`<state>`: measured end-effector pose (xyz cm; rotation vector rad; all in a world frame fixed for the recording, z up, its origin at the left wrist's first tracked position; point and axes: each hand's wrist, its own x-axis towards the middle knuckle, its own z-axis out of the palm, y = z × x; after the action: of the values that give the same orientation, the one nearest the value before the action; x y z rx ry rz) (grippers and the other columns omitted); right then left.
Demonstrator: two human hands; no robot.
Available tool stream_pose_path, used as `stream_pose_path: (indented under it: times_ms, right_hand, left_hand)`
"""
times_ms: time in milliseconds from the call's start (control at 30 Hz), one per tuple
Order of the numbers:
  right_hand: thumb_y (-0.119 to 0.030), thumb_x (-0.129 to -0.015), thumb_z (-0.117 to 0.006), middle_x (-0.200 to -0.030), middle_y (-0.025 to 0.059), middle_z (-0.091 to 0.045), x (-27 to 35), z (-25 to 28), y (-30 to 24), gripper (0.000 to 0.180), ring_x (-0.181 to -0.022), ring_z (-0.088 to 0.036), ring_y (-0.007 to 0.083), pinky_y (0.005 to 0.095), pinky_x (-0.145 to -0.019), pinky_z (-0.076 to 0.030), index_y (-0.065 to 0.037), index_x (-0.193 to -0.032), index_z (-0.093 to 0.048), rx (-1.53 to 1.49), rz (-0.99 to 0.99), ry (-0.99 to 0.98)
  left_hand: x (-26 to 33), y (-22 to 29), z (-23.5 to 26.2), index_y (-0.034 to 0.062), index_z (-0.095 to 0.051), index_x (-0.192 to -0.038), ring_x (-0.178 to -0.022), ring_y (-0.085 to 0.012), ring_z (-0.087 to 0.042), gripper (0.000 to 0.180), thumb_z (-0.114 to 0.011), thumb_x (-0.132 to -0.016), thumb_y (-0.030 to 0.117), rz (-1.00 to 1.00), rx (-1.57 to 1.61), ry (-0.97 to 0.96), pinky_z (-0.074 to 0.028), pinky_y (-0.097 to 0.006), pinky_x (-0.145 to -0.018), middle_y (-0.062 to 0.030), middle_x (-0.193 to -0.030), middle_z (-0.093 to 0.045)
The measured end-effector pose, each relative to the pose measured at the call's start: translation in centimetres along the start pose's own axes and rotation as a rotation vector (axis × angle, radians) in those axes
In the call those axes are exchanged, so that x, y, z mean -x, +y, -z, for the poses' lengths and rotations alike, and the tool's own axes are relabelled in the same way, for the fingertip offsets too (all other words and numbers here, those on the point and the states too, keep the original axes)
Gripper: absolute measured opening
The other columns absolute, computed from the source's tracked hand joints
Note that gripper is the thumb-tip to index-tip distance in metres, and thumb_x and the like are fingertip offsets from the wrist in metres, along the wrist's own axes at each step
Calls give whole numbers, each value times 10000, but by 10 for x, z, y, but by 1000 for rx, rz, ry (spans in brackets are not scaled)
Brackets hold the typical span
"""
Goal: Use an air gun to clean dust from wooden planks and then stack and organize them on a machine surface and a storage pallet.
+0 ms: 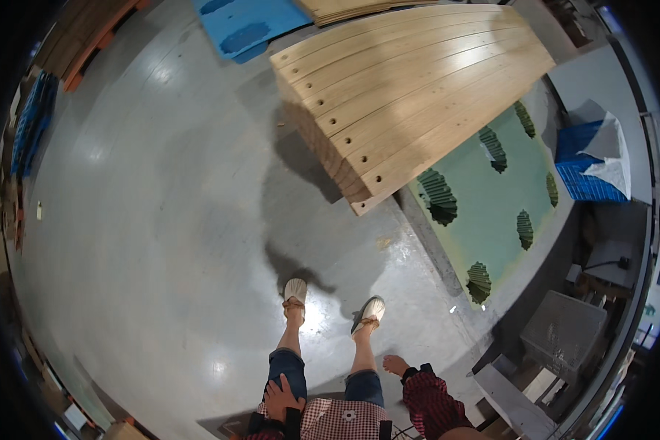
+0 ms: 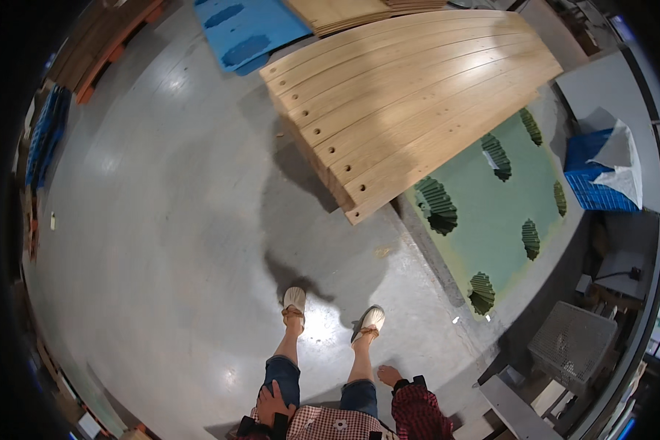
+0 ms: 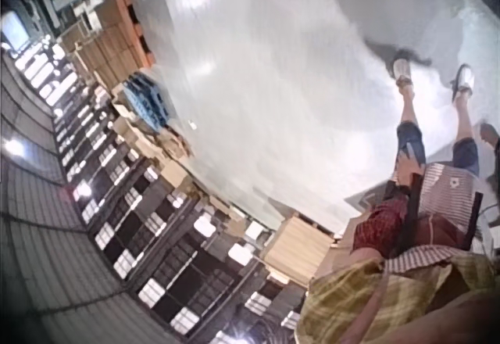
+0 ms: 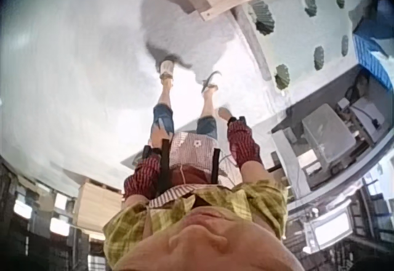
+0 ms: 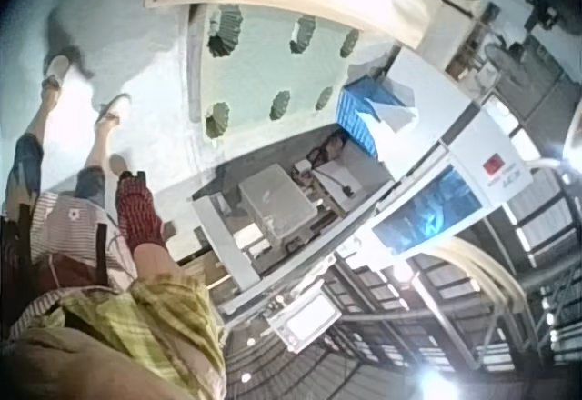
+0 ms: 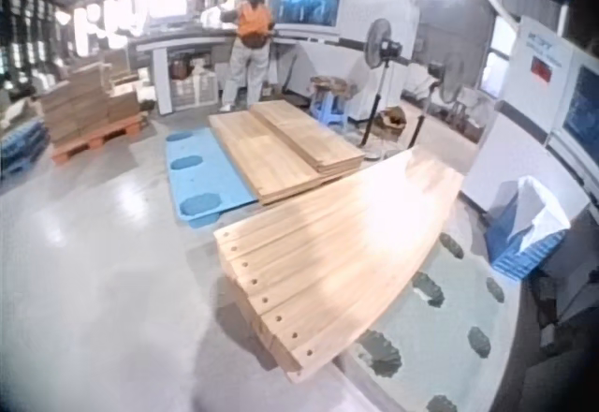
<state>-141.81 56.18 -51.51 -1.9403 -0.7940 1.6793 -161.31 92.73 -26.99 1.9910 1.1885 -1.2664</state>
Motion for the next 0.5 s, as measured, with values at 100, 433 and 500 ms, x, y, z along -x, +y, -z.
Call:
stream_pose_path:
  times_ms: [100,433,500]
  right_hand:
    - [-132,-881,-507,-884,58,-619,5,-16,8,221,-756,-606,152,275,-599,-481,-27,-1068,-557,74,-4,-60]
    - [-110,-925,-463,-919,55,-578,-25,-65,-164,222,-755,-555,144,232,-603,-445,-39,-1131,-506,-1352,106,-65]
    - [-121,-930,-460,-926,70,-572,-25,-83,-175,235,-775,-554,144,238,-602,-439,-39,-1148,-490,-1190,86,12]
  left_hand:
    - [-11,16,11,62,-226,-1439,-1250,-431,-370,924,-626,-696,440,-60,-29,-2,-304,-486,-1034,-321,-1355,-343]
    - [-19,37,68,32,-184,-1440,-1160,-429,-464,911,-560,-744,484,-112,-184,-141,-388,-486,-961,-321,-1286,-405]
    - [-15,37,64,21,-161,-1442,-1105,-443,-501,920,-521,-780,549,-109,-308,-151,-423,-496,-915,-331,-1260,-428]
